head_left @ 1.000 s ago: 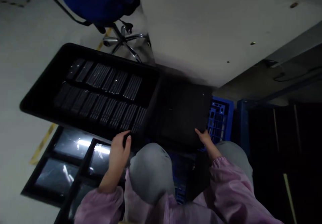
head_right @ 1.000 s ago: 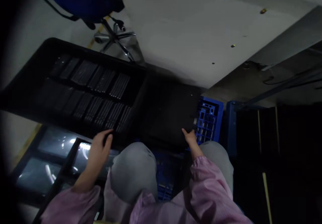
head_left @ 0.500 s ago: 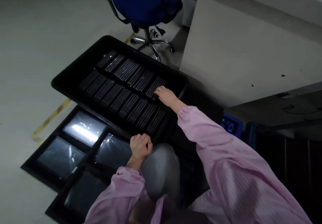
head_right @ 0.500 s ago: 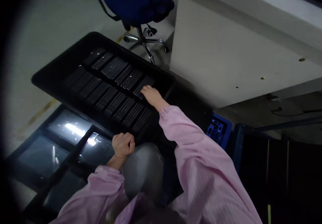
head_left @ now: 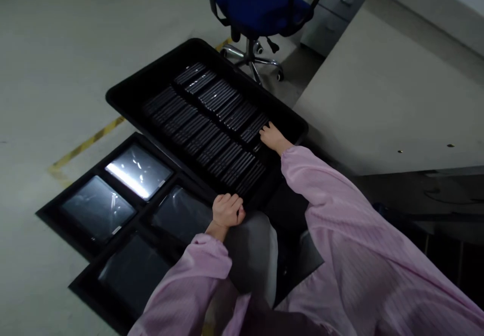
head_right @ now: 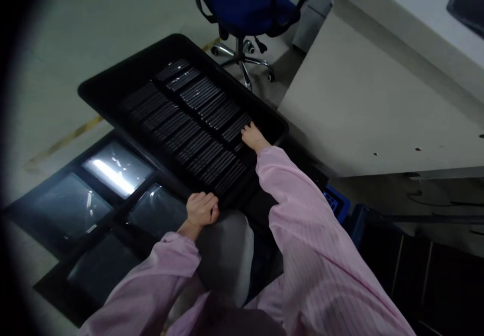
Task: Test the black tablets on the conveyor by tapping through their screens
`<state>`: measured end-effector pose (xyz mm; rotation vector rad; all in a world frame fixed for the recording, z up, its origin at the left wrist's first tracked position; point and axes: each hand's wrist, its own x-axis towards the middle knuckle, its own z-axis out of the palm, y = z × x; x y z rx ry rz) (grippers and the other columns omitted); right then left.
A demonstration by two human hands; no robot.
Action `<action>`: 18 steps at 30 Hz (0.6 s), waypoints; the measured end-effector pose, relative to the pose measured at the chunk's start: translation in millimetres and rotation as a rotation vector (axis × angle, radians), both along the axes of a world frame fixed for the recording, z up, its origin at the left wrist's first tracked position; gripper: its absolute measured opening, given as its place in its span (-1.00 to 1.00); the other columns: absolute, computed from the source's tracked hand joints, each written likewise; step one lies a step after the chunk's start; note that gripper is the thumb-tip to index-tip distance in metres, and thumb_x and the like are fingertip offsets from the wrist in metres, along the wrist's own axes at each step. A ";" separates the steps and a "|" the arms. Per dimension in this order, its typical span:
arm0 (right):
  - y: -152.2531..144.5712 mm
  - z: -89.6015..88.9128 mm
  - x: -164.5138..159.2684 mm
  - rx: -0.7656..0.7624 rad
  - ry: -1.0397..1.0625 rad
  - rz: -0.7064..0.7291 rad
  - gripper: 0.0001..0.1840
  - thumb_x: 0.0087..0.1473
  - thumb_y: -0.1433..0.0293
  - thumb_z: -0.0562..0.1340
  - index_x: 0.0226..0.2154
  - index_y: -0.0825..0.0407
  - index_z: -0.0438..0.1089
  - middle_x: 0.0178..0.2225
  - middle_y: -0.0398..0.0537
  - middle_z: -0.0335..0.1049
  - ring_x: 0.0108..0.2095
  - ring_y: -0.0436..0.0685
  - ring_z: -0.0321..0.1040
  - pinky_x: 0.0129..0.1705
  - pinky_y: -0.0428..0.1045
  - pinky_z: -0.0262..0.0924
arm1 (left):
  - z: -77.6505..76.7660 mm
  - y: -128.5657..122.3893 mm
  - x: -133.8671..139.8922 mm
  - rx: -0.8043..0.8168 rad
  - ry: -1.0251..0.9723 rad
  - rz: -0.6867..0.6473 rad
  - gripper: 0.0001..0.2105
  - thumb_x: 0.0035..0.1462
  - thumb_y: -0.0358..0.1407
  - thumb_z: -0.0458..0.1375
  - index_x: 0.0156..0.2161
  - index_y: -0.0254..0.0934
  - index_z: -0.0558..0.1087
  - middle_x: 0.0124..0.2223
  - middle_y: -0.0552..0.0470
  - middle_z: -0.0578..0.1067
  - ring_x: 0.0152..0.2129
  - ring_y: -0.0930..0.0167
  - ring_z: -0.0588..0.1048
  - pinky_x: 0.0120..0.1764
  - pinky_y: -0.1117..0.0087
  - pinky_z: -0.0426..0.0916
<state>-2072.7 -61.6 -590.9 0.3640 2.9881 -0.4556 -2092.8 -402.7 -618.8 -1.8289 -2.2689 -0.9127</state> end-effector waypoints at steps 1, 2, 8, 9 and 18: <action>2.3 7.2 -1.1 -0.013 0.011 0.019 -0.67 0.09 0.61 0.19 -0.58 -0.04 0.46 -0.45 -0.01 0.48 -0.14 0.27 0.39 0.28 0.48 0.10 | 0.7 1.1 0.0 -0.005 -0.011 0.000 -0.81 0.12 -0.31 0.07 -0.48 -0.14 0.47 -0.51 0.01 0.47 -0.53 0.32 0.32 -0.32 0.19 0.11; 4.5 17.1 -1.7 -0.025 0.023 0.037 -0.65 0.07 0.62 0.20 -0.63 -0.05 0.40 -0.48 -0.05 0.45 -0.18 0.23 0.39 0.28 0.46 0.11 | 1.6 2.2 0.0 -0.013 -0.023 0.001 -0.81 0.11 -0.31 0.08 -0.49 -0.14 0.47 -0.51 0.01 0.48 -0.53 0.32 0.33 -0.32 0.19 0.11; 0.9 134.9 35.9 -0.074 0.190 0.068 -0.70 0.11 0.57 0.27 -0.57 -0.08 0.40 -0.52 -0.18 0.32 -0.26 0.13 0.36 0.41 0.42 -0.03 | 6.9 8.5 -2.2 -0.035 -0.130 0.017 -0.83 0.08 -0.30 0.12 -0.52 -0.16 0.44 -0.54 -0.01 0.45 -0.52 0.31 0.37 -0.34 0.21 0.16; -6.6 161.9 50.8 -0.079 0.246 0.072 -0.75 0.15 0.52 0.27 -0.49 -0.09 0.47 -0.49 -0.18 0.33 -0.25 0.13 0.37 0.42 0.41 -0.02 | 9.2 9.1 -2.8 -0.026 -0.149 0.019 -0.82 0.10 -0.30 0.12 -0.52 -0.16 0.44 -0.55 -0.01 0.45 -0.52 0.31 0.39 -0.34 0.21 0.18; -114.9 330.5 192.0 0.193 0.277 0.135 -0.72 0.43 0.22 0.19 0.07 -0.15 0.54 -0.13 -0.09 0.63 -0.14 0.13 0.58 -0.07 0.00 0.43 | 127.5 18.1 36.1 0.212 -0.967 -0.201 0.00 -0.07 0.27 0.38 0.39 -0.20 0.30 0.41 -0.26 0.35 0.38 -0.03 0.28 0.30 -0.02 0.28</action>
